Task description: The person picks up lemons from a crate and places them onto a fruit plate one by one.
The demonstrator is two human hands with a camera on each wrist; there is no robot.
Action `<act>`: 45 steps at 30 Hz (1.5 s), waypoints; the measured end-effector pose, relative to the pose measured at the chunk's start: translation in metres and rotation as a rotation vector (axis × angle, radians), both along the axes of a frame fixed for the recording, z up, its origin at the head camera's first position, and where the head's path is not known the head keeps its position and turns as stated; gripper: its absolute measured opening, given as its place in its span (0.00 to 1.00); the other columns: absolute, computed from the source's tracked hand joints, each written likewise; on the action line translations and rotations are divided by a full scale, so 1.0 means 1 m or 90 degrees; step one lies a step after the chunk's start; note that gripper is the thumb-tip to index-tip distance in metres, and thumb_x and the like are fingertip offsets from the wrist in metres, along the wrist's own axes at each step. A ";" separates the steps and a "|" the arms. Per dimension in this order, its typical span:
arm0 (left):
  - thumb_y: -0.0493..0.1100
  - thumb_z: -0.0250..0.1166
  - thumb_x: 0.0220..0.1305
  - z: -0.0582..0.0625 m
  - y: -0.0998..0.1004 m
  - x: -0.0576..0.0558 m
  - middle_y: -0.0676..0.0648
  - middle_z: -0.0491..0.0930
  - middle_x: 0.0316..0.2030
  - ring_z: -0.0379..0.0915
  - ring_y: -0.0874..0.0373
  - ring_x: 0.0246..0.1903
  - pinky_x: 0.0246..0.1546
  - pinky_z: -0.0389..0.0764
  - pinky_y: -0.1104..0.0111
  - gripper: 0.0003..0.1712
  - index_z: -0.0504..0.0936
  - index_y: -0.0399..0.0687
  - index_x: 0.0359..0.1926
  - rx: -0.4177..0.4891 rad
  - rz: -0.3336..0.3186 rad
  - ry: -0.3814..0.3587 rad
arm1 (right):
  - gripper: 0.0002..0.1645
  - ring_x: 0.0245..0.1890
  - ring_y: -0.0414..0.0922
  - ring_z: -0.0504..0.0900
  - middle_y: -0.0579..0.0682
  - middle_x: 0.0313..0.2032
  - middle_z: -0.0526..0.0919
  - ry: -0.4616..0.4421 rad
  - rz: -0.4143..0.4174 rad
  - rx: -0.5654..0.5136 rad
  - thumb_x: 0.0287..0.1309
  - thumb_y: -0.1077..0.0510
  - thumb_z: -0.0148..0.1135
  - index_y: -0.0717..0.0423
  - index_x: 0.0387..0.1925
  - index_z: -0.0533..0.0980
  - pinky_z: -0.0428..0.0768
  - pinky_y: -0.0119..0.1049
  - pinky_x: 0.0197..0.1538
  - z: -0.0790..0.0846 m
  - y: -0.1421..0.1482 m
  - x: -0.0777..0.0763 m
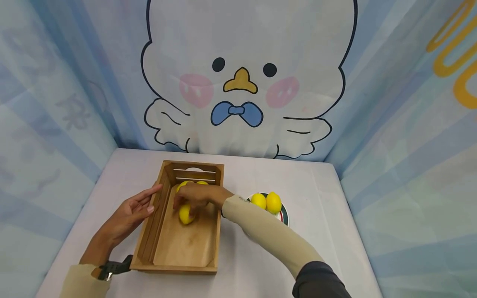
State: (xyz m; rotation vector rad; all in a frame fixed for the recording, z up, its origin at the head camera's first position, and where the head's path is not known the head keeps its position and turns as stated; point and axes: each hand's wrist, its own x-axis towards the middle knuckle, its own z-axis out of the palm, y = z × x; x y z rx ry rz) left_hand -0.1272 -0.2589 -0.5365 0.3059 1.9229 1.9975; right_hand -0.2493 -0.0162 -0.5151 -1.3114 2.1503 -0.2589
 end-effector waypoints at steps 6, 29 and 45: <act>0.34 0.55 0.81 0.000 0.000 0.000 0.41 0.33 0.87 0.52 0.90 0.72 0.67 0.66 0.88 0.38 0.54 0.46 0.85 0.004 -0.002 0.000 | 0.30 0.59 0.37 0.79 0.39 0.56 0.86 0.008 -0.004 -0.001 0.52 0.62 0.84 0.44 0.58 0.86 0.74 0.24 0.67 -0.001 -0.001 -0.001; 0.34 0.55 0.82 -0.001 -0.001 0.000 0.43 0.34 0.87 0.46 0.84 0.77 0.67 0.64 0.88 0.38 0.54 0.49 0.85 -0.001 -0.006 0.008 | 0.29 0.49 0.39 0.76 0.38 0.51 0.85 0.044 -0.008 0.093 0.53 0.60 0.83 0.38 0.57 0.87 0.77 0.30 0.57 -0.009 0.001 0.006; 0.34 0.55 0.81 -0.004 -0.001 0.000 0.44 0.34 0.87 0.47 0.86 0.76 0.67 0.64 0.88 0.38 0.54 0.48 0.85 0.011 -0.002 0.008 | 0.25 0.53 0.34 0.78 0.34 0.51 0.86 -0.057 -0.020 0.049 0.50 0.57 0.86 0.41 0.51 0.88 0.76 0.26 0.64 -0.008 0.003 0.006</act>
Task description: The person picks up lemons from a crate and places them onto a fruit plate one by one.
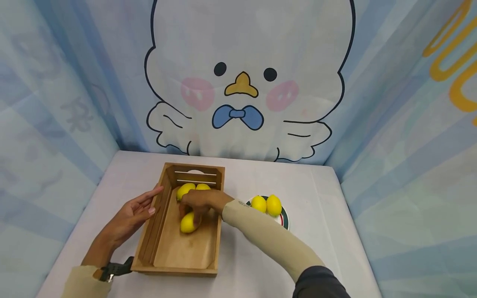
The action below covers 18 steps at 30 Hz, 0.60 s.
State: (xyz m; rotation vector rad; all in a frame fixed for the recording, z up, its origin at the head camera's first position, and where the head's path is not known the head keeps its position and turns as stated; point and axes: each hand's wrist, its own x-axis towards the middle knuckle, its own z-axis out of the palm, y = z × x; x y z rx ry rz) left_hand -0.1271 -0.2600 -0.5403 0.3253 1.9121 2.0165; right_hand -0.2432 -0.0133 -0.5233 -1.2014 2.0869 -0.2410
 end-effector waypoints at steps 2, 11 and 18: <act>0.34 0.54 0.81 0.001 0.000 0.000 0.44 0.34 0.87 0.47 0.85 0.76 0.68 0.64 0.88 0.38 0.54 0.48 0.85 -0.002 -0.001 0.000 | 0.24 0.53 0.32 0.79 0.32 0.50 0.87 -0.013 0.015 -0.010 0.50 0.57 0.86 0.39 0.50 0.89 0.76 0.24 0.64 0.000 0.000 -0.001; 0.36 0.55 0.82 0.003 0.002 0.001 0.43 0.33 0.87 0.31 0.55 0.86 0.67 0.65 0.88 0.38 0.54 0.49 0.85 -0.026 0.004 -0.006 | 0.26 0.53 0.28 0.82 0.32 0.47 0.91 -0.124 0.087 -0.104 0.49 0.61 0.85 0.44 0.51 0.90 0.77 0.23 0.63 0.004 0.003 -0.006; 0.36 0.55 0.82 0.002 0.000 0.001 0.44 0.32 0.87 0.26 0.47 0.86 0.67 0.64 0.88 0.37 0.54 0.50 0.85 -0.027 0.003 -0.006 | 0.26 0.50 0.29 0.84 0.34 0.47 0.92 -0.191 0.104 -0.134 0.49 0.62 0.85 0.47 0.52 0.89 0.82 0.32 0.65 0.007 0.003 -0.007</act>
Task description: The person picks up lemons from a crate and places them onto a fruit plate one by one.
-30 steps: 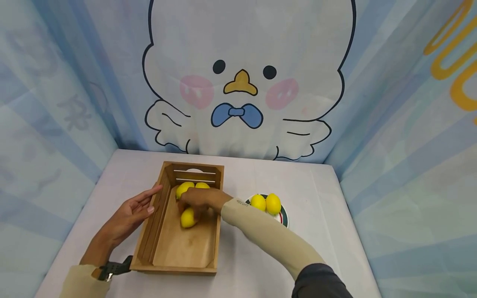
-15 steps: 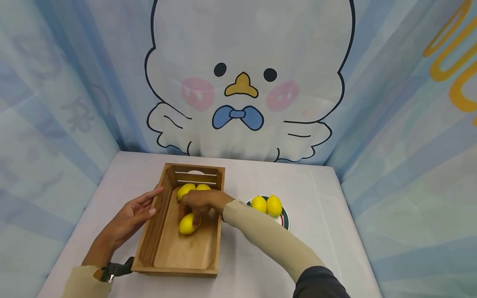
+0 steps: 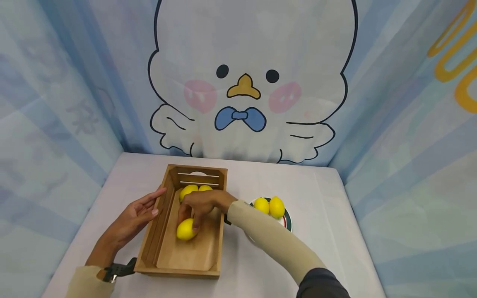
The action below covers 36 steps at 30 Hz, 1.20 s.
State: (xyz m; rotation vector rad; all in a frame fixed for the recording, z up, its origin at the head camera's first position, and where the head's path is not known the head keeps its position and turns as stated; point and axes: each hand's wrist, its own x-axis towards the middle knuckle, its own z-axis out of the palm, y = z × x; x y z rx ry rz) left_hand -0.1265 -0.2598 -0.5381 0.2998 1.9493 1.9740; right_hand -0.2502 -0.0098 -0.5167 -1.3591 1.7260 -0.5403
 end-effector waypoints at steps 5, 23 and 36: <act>0.36 0.55 0.82 0.000 0.000 0.001 0.44 0.32 0.87 0.25 0.46 0.86 0.66 0.64 0.88 0.37 0.54 0.49 0.85 0.003 0.000 0.002 | 0.25 0.50 0.31 0.85 0.36 0.47 0.92 -0.028 -0.011 -0.005 0.51 0.62 0.84 0.48 0.53 0.89 0.83 0.42 0.67 0.002 0.000 0.001; 0.36 0.56 0.81 -0.002 -0.001 0.001 0.43 0.35 0.87 0.33 0.54 0.86 0.68 0.67 0.86 0.37 0.56 0.49 0.85 0.007 0.014 -0.001 | 0.29 0.53 0.27 0.84 0.40 0.53 0.92 0.047 -0.031 -0.050 0.51 0.60 0.85 0.51 0.57 0.88 0.86 0.27 0.56 0.017 0.008 0.011; 0.36 0.55 0.82 -0.002 -0.002 0.001 0.43 0.34 0.87 0.35 0.62 0.85 0.67 0.66 0.87 0.37 0.55 0.50 0.85 0.008 0.009 -0.002 | 0.30 0.57 0.28 0.82 0.40 0.55 0.91 0.002 -0.086 -0.088 0.51 0.63 0.84 0.53 0.58 0.87 0.85 0.24 0.56 0.025 0.024 0.026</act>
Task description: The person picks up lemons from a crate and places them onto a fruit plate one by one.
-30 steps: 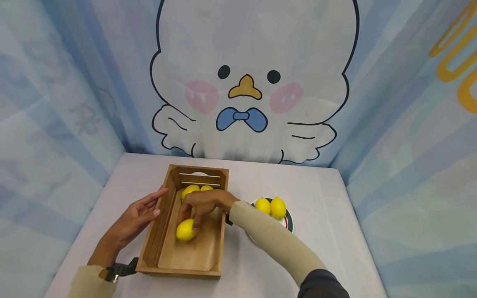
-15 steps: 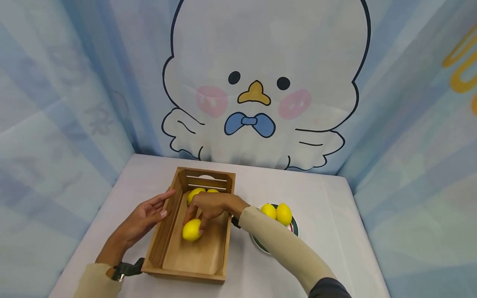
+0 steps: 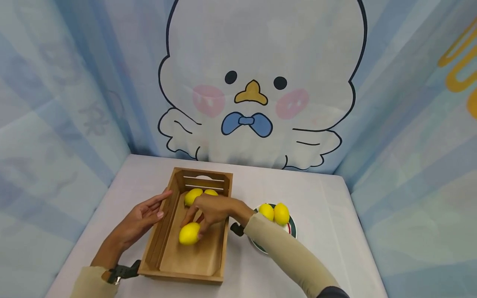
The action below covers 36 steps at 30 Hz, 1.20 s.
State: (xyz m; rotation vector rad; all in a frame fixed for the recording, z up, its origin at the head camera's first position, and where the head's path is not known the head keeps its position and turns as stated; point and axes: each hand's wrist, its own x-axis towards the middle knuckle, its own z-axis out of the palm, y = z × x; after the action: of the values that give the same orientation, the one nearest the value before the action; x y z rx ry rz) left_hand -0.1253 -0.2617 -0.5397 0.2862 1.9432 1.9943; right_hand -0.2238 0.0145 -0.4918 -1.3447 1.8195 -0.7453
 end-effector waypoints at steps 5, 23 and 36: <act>0.37 0.55 0.82 -0.001 0.000 0.001 0.43 0.34 0.87 0.38 0.69 0.83 0.67 0.66 0.87 0.37 0.55 0.50 0.85 0.000 0.000 -0.002 | 0.30 0.56 0.28 0.83 0.40 0.55 0.91 -0.004 -0.017 -0.023 0.51 0.62 0.84 0.53 0.58 0.87 0.85 0.23 0.56 0.000 0.004 0.005; 0.35 0.54 0.82 0.001 0.000 0.001 0.43 0.33 0.87 0.46 0.86 0.75 0.67 0.66 0.86 0.36 0.55 0.48 0.85 0.010 -0.009 0.009 | 0.34 0.58 0.34 0.84 0.60 0.62 0.86 -0.144 -0.129 -0.211 0.51 0.66 0.83 0.64 0.62 0.83 0.86 0.35 0.62 0.001 0.021 0.013; 0.34 0.53 0.82 0.001 0.001 0.001 0.43 0.31 0.87 0.48 0.92 0.71 0.68 0.66 0.86 0.37 0.53 0.44 0.85 0.039 -0.020 0.013 | 0.34 0.59 0.37 0.85 0.54 0.61 0.86 -0.105 -0.269 -0.285 0.51 0.65 0.83 0.56 0.62 0.85 0.87 0.36 0.61 -0.002 0.030 0.022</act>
State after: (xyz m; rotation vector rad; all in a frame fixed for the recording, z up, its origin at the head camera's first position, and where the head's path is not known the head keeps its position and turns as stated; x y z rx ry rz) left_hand -0.1244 -0.2607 -0.5383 0.3511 1.8808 2.0413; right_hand -0.2019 0.0444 -0.4941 -1.1211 1.8902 -1.5154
